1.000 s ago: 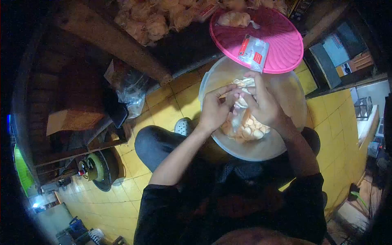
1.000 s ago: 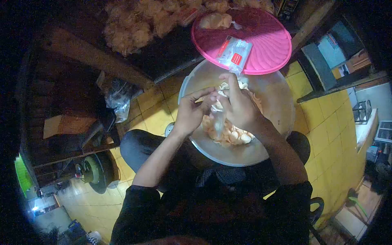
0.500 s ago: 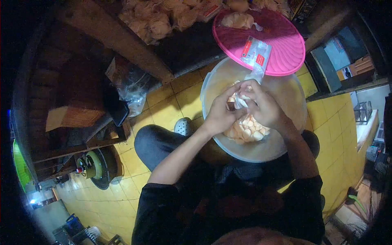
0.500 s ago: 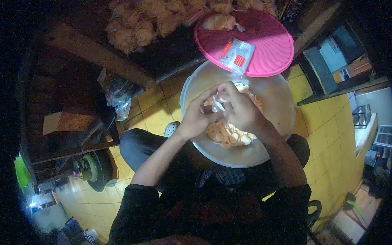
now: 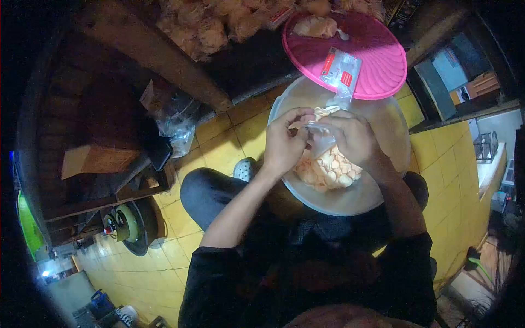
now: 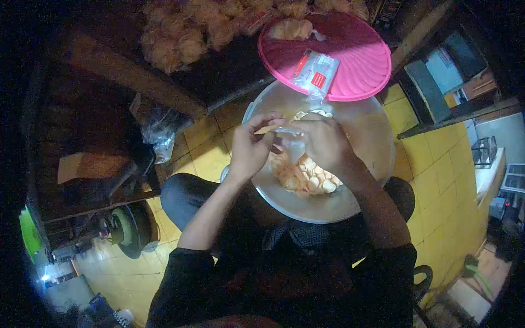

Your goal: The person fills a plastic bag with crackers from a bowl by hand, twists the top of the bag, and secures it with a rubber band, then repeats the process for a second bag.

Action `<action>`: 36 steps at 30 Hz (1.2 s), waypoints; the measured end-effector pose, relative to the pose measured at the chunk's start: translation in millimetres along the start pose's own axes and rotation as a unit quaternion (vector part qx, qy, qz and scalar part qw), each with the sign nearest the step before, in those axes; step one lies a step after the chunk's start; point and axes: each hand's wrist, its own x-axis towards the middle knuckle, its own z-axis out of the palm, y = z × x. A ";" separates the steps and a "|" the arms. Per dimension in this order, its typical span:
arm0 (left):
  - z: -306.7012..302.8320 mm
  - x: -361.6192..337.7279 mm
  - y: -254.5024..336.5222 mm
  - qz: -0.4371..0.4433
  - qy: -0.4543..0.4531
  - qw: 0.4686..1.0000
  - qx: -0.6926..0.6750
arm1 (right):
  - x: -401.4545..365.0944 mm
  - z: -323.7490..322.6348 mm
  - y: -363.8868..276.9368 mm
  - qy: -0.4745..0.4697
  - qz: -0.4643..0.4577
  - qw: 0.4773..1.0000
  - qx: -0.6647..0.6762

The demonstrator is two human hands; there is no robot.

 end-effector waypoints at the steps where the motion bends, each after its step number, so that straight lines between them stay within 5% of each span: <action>1: -0.9 0.7 -0.5 0.022 0.032 0.996 0.083 | 1.0 0.7 2.2 0.017 -0.039 0.998 0.056; 5: -3.8 0.9 0.5 0.104 0.059 0.973 0.199 | 3.3 -4.1 -10.5 0.041 -0.062 0.986 0.147; 7: -3.4 0.1 6.6 0.055 0.013 0.994 0.091 | 2.0 -2.3 -20.0 -0.034 -0.009 0.995 0.093; 11: -1.1 -2.1 15.3 0.080 -0.014 0.990 0.112 | 0.5 -3.4 -13.2 -0.048 -0.026 0.998 0.039; 14: 10.6 -0.5 2.7 0.154 -0.002 0.987 0.051 | 1.1 -10.2 -17.0 -0.009 -0.044 0.982 0.182; 16: 22.4 -1.7 -2.0 0.149 -0.048 0.986 -0.060 | 1.8 -15.7 -28.8 -0.049 0.179 0.898 0.399; 17: 18.9 -2.4 -3.7 0.148 -0.048 0.986 -0.060 | 2.5 -14.9 -26.6 -0.050 0.179 0.897 0.400; 19: 9.0 -3.9 4.2 -0.150 -0.236 0.956 -0.086 | 5.0 -14.9 -16.9 0.005 0.116 0.938 0.327; 25: 4.9 -6.6 7.3 -0.124 -0.231 0.963 -0.063 | -1.1 -34.4 16.8 0.080 0.140 0.899 0.407; 27: 3.1 -8.0 11.1 -0.109 -0.197 0.971 -0.085 | 3.7 -36.4 27.8 0.093 0.103 0.797 0.588; 30: -1.8 -7.5 11.5 -0.093 -0.181 0.976 -0.081 | -0.7 -20.9 8.5 0.100 0.146 0.835 0.521; 33: 0.9 -7.2 6.1 -0.021 -0.216 0.976 -0.026 | 4.0 2.2 -19.6 0.011 0.054 0.879 0.474; 34: 4.8 -8.1 10.6 -0.056 -0.229 0.971 0.047 | 8.0 -2.4 -29.6 0.004 0.136 0.815 0.564; 36: 8.9 -15.1 24.8 -0.060 -0.214 0.950 0.219 | 10.2 -0.1 -19.8 0.039 0.124 0.826 0.549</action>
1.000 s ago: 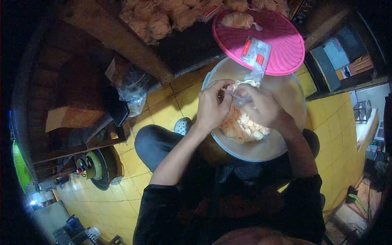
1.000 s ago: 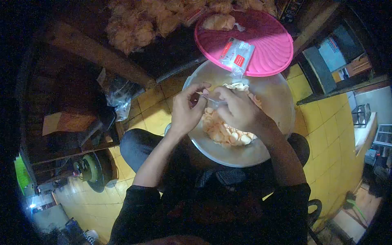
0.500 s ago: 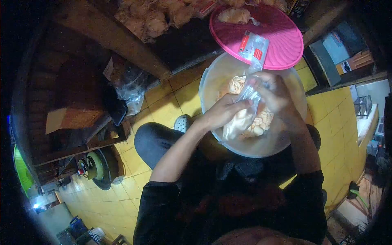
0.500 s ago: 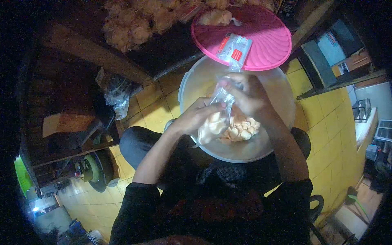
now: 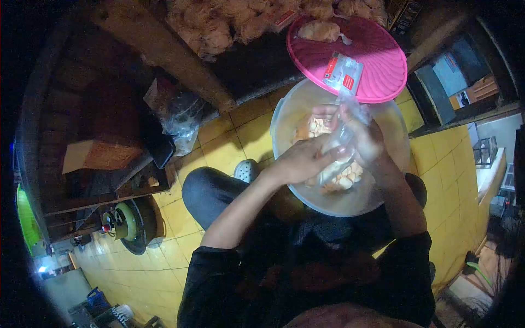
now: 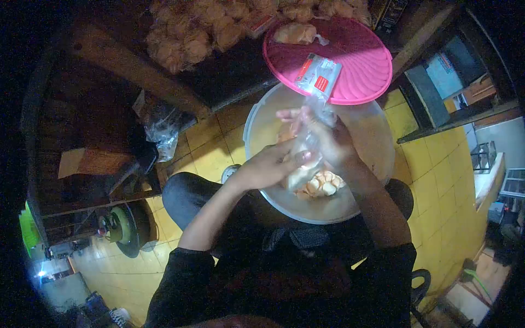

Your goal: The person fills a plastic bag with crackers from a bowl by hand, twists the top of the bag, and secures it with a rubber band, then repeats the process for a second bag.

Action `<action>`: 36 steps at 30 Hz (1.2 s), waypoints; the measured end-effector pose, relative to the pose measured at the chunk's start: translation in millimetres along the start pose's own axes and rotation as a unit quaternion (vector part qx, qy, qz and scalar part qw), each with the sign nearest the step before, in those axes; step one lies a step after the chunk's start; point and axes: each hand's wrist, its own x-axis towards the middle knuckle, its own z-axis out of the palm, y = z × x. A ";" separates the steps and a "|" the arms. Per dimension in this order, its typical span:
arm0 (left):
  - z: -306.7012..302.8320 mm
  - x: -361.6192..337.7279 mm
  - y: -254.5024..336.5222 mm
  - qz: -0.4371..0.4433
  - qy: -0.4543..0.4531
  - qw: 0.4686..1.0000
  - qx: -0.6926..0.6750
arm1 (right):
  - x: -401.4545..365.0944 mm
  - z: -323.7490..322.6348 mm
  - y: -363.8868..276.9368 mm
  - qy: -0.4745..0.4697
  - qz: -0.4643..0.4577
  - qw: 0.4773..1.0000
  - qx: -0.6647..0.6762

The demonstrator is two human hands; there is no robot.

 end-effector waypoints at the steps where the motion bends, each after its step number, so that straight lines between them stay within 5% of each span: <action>1: 4.3 -1.2 -4.6 0.002 0.001 1.000 -0.001 | 1.4 -3.8 0.1 0.026 -0.034 0.999 -0.014; 3: 10.4 1.1 -13.5 -0.027 0.197 0.955 0.218 | -4.6 -4.9 -2.3 0.085 -0.011 0.993 -0.076; 5: 8.0 4.4 -12.2 -0.032 0.132 0.975 0.175 | -6.3 -2.4 -0.8 0.100 0.036 0.971 -0.214; 6: 15.1 3.2 -8.6 -0.057 0.014 0.975 -0.215 | -10.5 2.3 -1.6 0.076 -0.132 0.948 -0.281; 7: 18.3 2.1 -7.1 -0.072 -0.108 0.812 -0.569 | -10.0 8.4 -3.0 0.028 -0.227 0.917 -0.326; 8: 17.4 2.6 -14.0 -0.096 -0.232 0.712 -0.656 | -9.7 15.1 -6.9 -0.020 -0.318 0.875 -0.366; 9: 17.1 0.5 -15.5 -0.094 -0.229 0.713 -0.656 | -13.3 19.3 -13.3 -0.023 -0.319 0.874 -0.365; 11: 17.3 -4.3 -16.4 -0.044 -0.149 0.667 -0.729 | -22.7 27.0 -24.3 -0.104 -0.375 0.701 -0.597; 12: 13.0 -5.1 -14.0 -0.056 -0.114 0.681 -0.722 | -23.7 28.5 -15.0 -0.076 -0.385 0.671 -0.629; 17: 1.1 2.3 -22.0 -0.013 -0.078 0.644 -0.761 | -17.2 25.5 -4.8 0.000 -0.396 0.670 -0.628; 19: -1.4 2.3 -4.0 -0.005 0.044 0.720 -0.692 | -11.7 22.5 -5.5 0.044 -0.364 0.742 -0.561; 21: -13.2 -0.3 -9.0 -0.022 0.027 0.734 -0.678 | -10.6 21.2 -6.0 0.067 -0.349 0.774 -0.524; 22: -14.6 3.3 -18.3 0.040 -0.107 0.677 -0.727 | -10.4 19.3 -6.9 0.078 -0.189 0.916 -0.347; 23: -15.2 7.2 -24.6 0.102 -0.238 0.601 -0.756 | -10.3 18.1 -7.4 0.082 -0.013 0.986 -0.143; 24: -17.0 10.5 -24.7 0.103 -0.238 0.600 -0.757 | -8.1 22.9 -4.0 0.077 0.003 0.997 0.015; 27: -16.6 7.8 -18.5 0.116 -0.253 0.570 -0.773 | -9.6 16.8 -5.8 0.040 -0.048 0.994 0.091; 29: -20.6 -4.4 7.5 0.023 -0.037 0.652 -0.757 | -7.8 8.8 -7.1 0.034 -0.049 0.995 0.081; 31: -17.8 -2.4 4.4 0.056 -0.042 0.649 -0.758 | -6.5 9.0 -12.2 0.011 -0.092 0.995 0.038; 33: -18.9 -2.1 5.9 0.104 -0.008 0.732 -0.673 | -9.9 3.4 -16.5 -0.018 -0.067 0.998 0.010; 35: -21.7 -2.5 3.6 0.036 0.041 0.754 -0.655 | -11.8 15.4 -24.5 0.107 -0.030 0.956 -0.273; 36: -26.1 -1.8 0.3 0.005 0.039 0.831 -0.554 | -11.1 14.3 -26.2 0.108 -0.029 0.956 -0.271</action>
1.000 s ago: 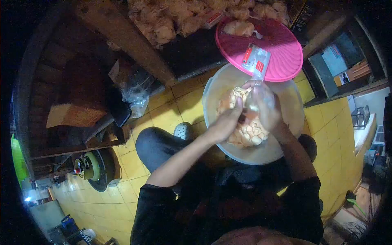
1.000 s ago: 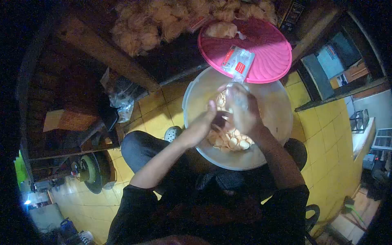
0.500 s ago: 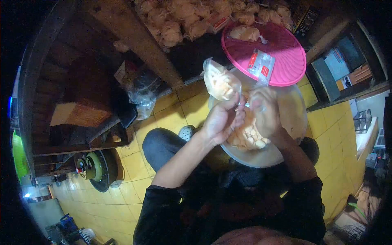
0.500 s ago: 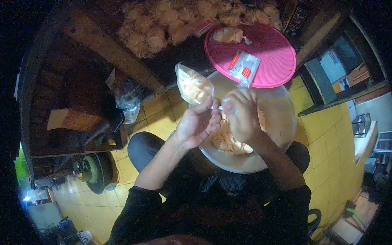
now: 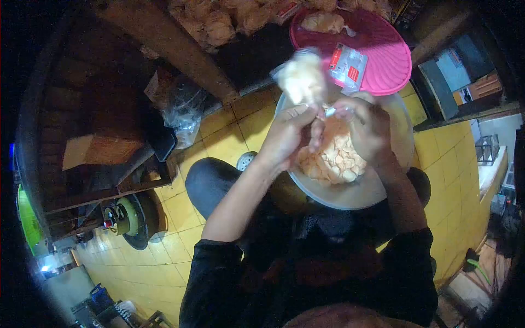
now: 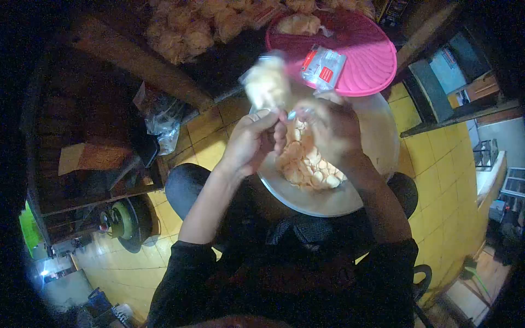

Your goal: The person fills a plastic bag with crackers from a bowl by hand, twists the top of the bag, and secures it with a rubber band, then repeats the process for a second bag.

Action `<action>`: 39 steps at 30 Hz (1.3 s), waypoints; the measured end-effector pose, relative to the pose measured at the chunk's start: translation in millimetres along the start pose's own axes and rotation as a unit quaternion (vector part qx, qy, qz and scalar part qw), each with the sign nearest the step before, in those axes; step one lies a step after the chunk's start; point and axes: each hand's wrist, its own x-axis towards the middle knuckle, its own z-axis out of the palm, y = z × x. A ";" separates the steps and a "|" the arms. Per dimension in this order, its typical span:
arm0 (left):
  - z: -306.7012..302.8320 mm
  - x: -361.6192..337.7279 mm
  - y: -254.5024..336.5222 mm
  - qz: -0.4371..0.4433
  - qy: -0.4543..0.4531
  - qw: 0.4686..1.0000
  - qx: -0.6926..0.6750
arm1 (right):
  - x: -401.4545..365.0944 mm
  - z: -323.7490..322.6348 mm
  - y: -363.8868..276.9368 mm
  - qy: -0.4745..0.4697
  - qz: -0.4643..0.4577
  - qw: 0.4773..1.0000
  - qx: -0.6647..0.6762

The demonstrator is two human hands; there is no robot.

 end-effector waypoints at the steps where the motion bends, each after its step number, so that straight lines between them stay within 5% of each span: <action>1: -2.4 -0.1 1.3 -0.024 0.012 0.992 0.127 | 2.6 -2.1 0.0 0.030 -0.239 0.952 -0.187; 2: -2.1 -0.1 1.9 -0.038 0.043 0.965 0.255 | 5.2 -4.0 0.5 0.056 -0.455 0.813 -0.358; 3: -4.0 0.5 0.3 -0.039 0.041 0.965 0.257 | 7.6 -4.5 2.4 0.059 -0.455 0.813 -0.360; 5: -11.7 1.3 -8.6 0.063 0.033 0.874 0.480 | 9.3 -1.5 11.2 -0.052 -0.464 0.837 -0.284; 7: -4.9 -2.5 -6.2 0.118 0.025 0.855 0.505 | 5.3 2.7 14.3 -0.036 -0.423 0.869 -0.253; 9: 3.4 -7.6 -0.2 0.276 0.051 0.672 0.685 | -0.5 1.3 8.6 -0.032 -0.337 0.896 -0.288; 15: -0.3 0.0 -0.8 0.441 0.047 0.582 0.682 | 6.1 7.8 21.0 0.033 -0.268 0.948 -0.168; 16: 0.9 -0.2 -1.0 0.444 0.049 0.581 0.681 | 5.1 9.5 18.8 0.032 -0.271 0.947 -0.170; 18: 3.6 -1.9 -2.4 0.313 0.068 0.764 0.560 | -0.6 16.1 11.5 0.014 -0.063 0.995 0.072; 19: 2.6 -0.9 -5.3 0.317 0.070 0.762 0.560 | -0.1 15.2 14.5 0.012 -0.066 0.995 0.072; 21: 0.1 2.5 -12.8 0.292 0.038 0.868 0.401 | 0.6 12.9 23.6 -0.017 -0.045 0.988 0.150; 24: 3.0 4.4 -17.0 0.304 0.036 0.889 0.339 | -4.0 13.5 20.9 -0.004 -0.034 0.986 0.165; 27: -0.4 7.4 -15.2 0.348 0.062 0.864 0.359 | -5.2 11.8 7.8 -0.006 -0.103 0.993 0.052; 30: 1.0 3.7 -10.3 0.363 0.081 0.824 0.428 | -3.0 12.1 17.6 -0.027 -0.123 0.987 0.101; 37: -2.5 1.0 -7.1 0.318 0.002 0.805 0.500 | 0.6 -12.3 9.4 -0.144 -0.079 0.985 -0.043; 39: 5.3 0.9 -12.0 0.416 0.032 0.725 0.547 | -3.4 -10.7 4.8 -0.120 -0.067 0.990 0.006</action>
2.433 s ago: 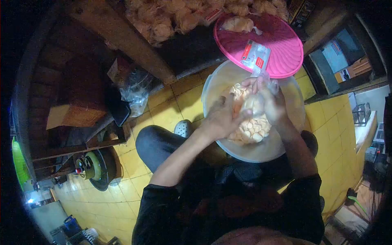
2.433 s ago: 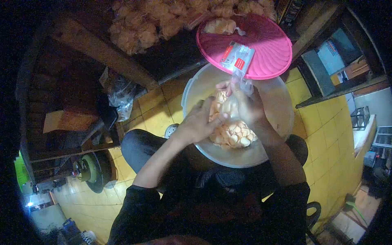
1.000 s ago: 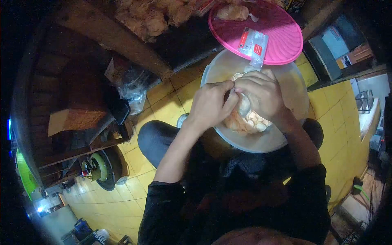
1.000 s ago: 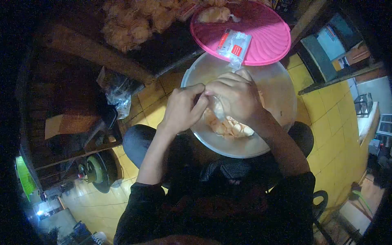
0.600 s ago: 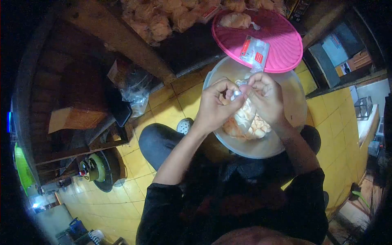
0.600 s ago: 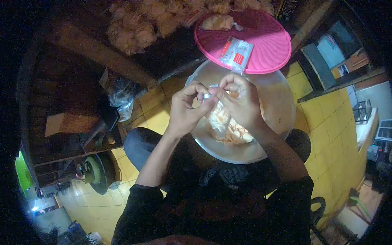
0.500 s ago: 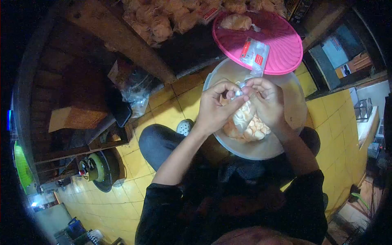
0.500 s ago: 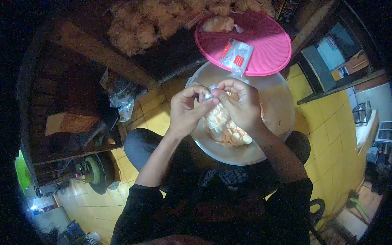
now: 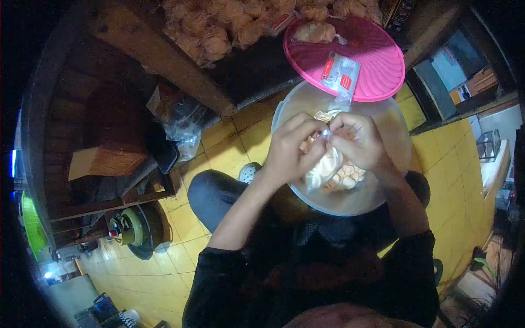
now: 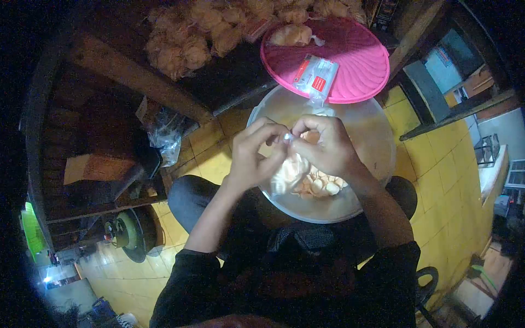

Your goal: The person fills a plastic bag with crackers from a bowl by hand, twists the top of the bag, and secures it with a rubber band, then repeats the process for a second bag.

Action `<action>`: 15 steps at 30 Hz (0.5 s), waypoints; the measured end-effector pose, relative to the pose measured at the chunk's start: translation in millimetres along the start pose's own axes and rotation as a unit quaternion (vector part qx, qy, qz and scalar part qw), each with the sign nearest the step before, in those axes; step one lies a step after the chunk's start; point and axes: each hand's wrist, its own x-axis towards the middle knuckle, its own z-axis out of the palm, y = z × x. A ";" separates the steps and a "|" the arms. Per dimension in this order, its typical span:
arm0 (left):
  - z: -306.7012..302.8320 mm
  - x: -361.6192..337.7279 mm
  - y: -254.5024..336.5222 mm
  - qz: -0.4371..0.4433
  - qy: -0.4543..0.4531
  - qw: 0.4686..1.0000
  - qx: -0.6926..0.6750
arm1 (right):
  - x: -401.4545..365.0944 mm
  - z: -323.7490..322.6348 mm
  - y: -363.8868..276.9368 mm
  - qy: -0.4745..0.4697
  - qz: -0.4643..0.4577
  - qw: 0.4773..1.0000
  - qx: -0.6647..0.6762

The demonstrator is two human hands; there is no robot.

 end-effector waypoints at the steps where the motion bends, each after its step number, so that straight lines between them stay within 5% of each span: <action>1: 1.3 2.1 -1.0 0.054 -0.003 0.997 0.064 | -0.9 4.0 2.8 0.002 0.001 1.000 0.002; 4: 6.4 4.9 -1.0 0.060 0.039 0.989 0.129 | -1.3 15.2 8.0 0.090 -0.003 0.995 0.047; 6: 12.6 1.6 -0.5 0.013 0.034 0.994 0.104 | -0.1 17.3 2.6 0.164 -0.083 0.982 -0.041; 8: 17.7 1.8 -1.4 -0.107 0.054 0.991 -0.053 | 2.3 14.1 5.8 0.184 -0.121 0.970 -0.106; 12: 18.2 3.3 -8.0 -0.042 0.076 0.994 -0.059 | 5.5 11.9 7.4 0.198 -0.201 0.936 -0.208; 15: 16.7 -0.7 -9.2 -0.077 0.058 0.995 -0.038 | 1.5 22.4 6.1 0.203 -0.104 0.961 -0.159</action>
